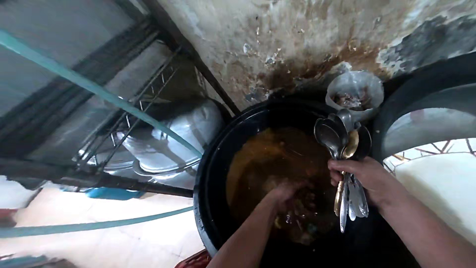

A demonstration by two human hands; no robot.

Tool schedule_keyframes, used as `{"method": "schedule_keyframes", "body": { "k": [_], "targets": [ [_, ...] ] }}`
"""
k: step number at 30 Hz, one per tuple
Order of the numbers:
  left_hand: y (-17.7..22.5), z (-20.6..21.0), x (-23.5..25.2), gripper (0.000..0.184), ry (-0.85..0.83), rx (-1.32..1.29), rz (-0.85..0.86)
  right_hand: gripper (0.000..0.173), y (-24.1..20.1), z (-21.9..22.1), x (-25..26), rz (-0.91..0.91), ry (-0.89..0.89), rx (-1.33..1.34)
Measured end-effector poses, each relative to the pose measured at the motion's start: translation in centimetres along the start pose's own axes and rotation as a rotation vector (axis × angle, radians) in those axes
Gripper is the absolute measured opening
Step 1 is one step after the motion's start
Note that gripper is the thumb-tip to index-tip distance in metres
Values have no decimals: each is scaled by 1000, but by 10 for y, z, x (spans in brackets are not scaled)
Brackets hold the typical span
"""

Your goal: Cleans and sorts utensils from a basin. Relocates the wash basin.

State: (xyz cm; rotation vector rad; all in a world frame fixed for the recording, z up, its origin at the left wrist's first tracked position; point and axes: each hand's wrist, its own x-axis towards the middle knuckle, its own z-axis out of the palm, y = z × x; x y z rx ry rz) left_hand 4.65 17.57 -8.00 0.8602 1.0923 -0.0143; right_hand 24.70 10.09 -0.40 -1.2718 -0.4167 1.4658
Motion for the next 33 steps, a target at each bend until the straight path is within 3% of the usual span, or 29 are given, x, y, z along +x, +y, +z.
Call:
{"method": "schedule_keyframes", "body": {
  "k": [4, 7, 9, 11, 16, 24, 28, 33],
  "targets": [
    [27, -12, -30, 41, 266, 479, 129, 5, -3, 3, -4, 21, 24, -5],
    [44, -49, -26, 36, 557, 583, 280, 3, -2, 3, -4, 28, 42, -23],
    [44, -87, -15, 40, 758, 825, 204, 3, 0, 3, -2, 15, 27, -14],
    [26, -121, -3, 53, 790, 1078, 31, 4, 0, 3, -3, 6, 27, -1],
    [-5, -128, -8, 55, 677, 1277, -170, 5, 1, 0, -2, -8, -13, -14],
    [-29, -62, -54, 54, 123, 1320, -372, 7, 1, 0, -1, 0, -24, -30],
    [-47, -45, -56, 48, -73, 1421, -371, 10, 2, -1, -1, 10, -31, -31],
    [-42, -40, -48, 51, -303, 1249, -293, 10, 1, 1, -2, 19, -21, -33]
  ]
}}
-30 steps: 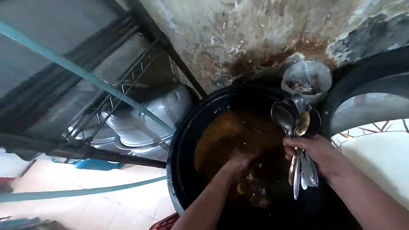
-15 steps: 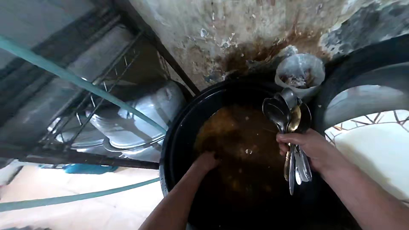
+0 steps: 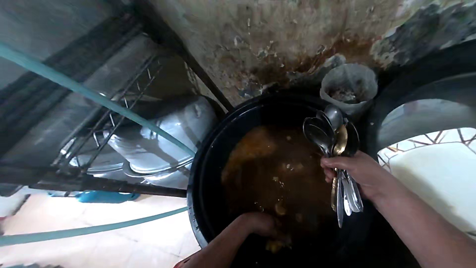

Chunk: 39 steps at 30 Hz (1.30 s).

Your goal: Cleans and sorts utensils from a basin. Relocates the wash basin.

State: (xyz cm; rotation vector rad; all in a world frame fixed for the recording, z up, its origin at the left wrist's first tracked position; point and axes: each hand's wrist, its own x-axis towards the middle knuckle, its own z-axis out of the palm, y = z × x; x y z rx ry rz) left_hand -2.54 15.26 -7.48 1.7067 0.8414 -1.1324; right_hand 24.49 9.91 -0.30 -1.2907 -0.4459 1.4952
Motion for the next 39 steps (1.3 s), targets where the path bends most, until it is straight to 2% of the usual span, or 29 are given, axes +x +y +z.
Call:
{"method": "schedule_keyframes", "body": {
  "k": [4, 9, 13, 17, 20, 22, 24, 26, 28, 30, 32, 35, 37, 39],
  "targets": [
    [11, -7, -4, 41, -111, -168, 74, 8, -2, 0, -2, 12, 6, -9],
    [16, -8, -5, 41, -145, -261, 106, 9, 0, -2, 0, 3, -12, -2],
    [13, -5, -7, 42, -131, -410, 99, 11, 0, -2, 1, 4, -24, -8],
    [14, -11, -15, 42, -44, -517, 79, 5, -1, -2, 2, 11, -22, -42],
    [29, -41, -45, 41, 129, -256, 43, 7, -1, -2, 1, 17, -14, -38],
    [25, -67, -61, 39, 331, -244, -27, 7, -1, -2, 1, 10, -16, -29],
    [-2, -93, -58, 40, 605, -414, -117, 6, -1, -2, 1, 16, -11, -21],
    [-47, -120, -38, 46, 858, -467, -218, 5, -1, -2, 2, 14, -8, -21],
    [-79, -137, -17, 52, 990, -422, -318, 6, -1, -3, 2, 15, -18, -21],
    [-84, -143, 3, 60, 1022, -443, -408, 7, -1, -3, 2, 26, -17, -31],
    [-72, -157, 29, 61, 1033, -388, -410, 9, -1, -3, 3, 30, -12, -33],
    [-45, -191, 68, 60, 1107, -218, -320, 12, 2, -7, 5, 20, -35, -34],
    [6, -203, 67, 56, 1092, -175, -227, 12, 4, -9, 6, 9, -52, -47],
    [51, -203, 64, 46, 994, -181, -124, 14, 3, -9, 5, 8, -55, -75]
  ]
}}
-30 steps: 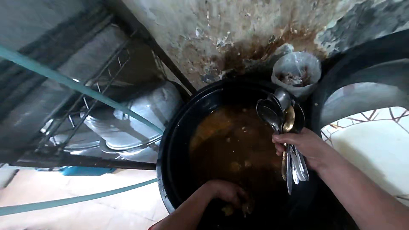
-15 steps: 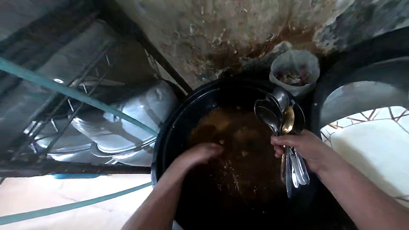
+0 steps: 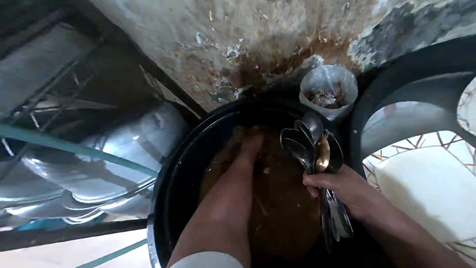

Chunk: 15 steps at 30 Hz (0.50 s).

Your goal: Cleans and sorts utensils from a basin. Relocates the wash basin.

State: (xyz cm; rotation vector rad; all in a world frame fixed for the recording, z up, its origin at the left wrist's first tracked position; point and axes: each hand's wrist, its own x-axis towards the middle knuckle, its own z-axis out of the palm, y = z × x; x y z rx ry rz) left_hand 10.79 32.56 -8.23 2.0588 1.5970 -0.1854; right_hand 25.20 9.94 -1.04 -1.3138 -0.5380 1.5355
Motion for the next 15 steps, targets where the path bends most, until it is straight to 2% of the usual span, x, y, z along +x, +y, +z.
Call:
{"method": "schedule_keyframes", "body": {
  "k": [2, 4, 6, 8, 9, 10, 12, 14, 15],
  "targets": [
    [29, 4, -13, 41, -67, -53, 114, 13, 0, 1, -1, -7, -4, -14],
    [39, 27, -14, 42, -38, -215, 180, 14, 1, 0, 0, -18, -11, 10],
    [44, 53, -22, 56, -60, -346, 81, 16, 2, 0, 0, -8, -17, 41],
    [58, 54, -46, 62, -251, -178, -31, 15, -1, 3, 0, 26, 5, 60],
    [63, 54, -59, 55, -339, -73, 0, 13, -4, 4, 0, 45, 20, 53],
    [57, 66, -67, 47, -318, -26, 127, 13, -6, 6, -1, 55, 33, 45],
    [42, 84, -91, 39, -284, -182, 312, 9, -7, 6, -1, 54, 29, 32],
    [43, 85, -127, 30, -321, -306, 296, 6, -5, 6, -1, 34, 16, 31],
    [50, 81, -141, 33, -397, -282, 227, 6, -5, 6, -1, 23, 23, 34]
  ]
}}
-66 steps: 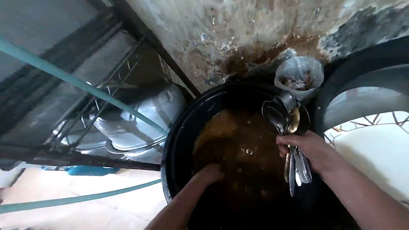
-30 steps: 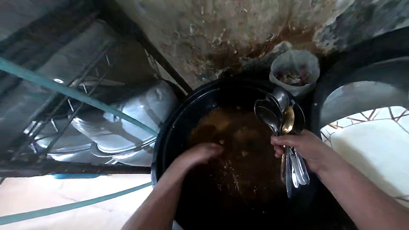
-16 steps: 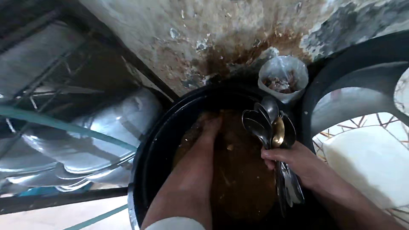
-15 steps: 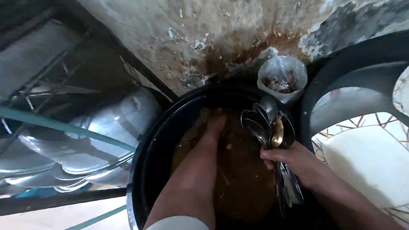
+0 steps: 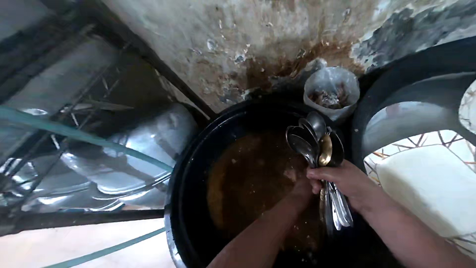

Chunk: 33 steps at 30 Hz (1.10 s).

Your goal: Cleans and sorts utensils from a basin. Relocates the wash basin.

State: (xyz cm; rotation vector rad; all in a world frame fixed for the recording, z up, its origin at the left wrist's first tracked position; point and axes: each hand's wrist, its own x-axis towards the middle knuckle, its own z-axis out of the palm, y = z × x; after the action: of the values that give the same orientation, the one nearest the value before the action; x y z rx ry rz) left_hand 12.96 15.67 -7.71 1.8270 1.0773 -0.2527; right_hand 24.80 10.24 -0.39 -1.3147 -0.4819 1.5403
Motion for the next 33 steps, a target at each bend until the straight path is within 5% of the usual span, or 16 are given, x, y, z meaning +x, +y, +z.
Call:
{"method": "schedule_keyframes", "body": {
  "k": [7, 12, 14, 17, 19, 21, 24, 27, 33],
  "targets": [
    [-14, 11, -27, 41, -306, 100, -61, 11, 1, 0, 0, -32, 21, 10],
    [-32, -14, -41, 46, -319, -12, -187, 8, -3, 2, -5, -23, 19, -8],
    [-28, -43, -49, 42, -223, 119, -167, 12, -3, -1, -5, -26, -10, -15],
    [-47, -98, -41, 43, 231, 102, -250, 10, 0, -2, -5, -40, -30, 21],
    [-89, -131, -22, 48, 464, 178, -288, 10, -1, -1, -5, -44, -11, 16],
    [-134, -146, -9, 55, 515, 211, -381, 9, 0, 2, -6, -62, 16, -8],
    [-156, -141, -1, 49, 440, 308, -423, 11, 0, 0, -4, -68, -2, -26],
    [-148, -122, 9, 40, 271, 608, -255, 11, -2, 2, -6, -36, 30, -51],
    [-95, -81, -17, 63, 123, 252, -364, 6, 1, -2, -2, -58, -26, 1]
  ]
}}
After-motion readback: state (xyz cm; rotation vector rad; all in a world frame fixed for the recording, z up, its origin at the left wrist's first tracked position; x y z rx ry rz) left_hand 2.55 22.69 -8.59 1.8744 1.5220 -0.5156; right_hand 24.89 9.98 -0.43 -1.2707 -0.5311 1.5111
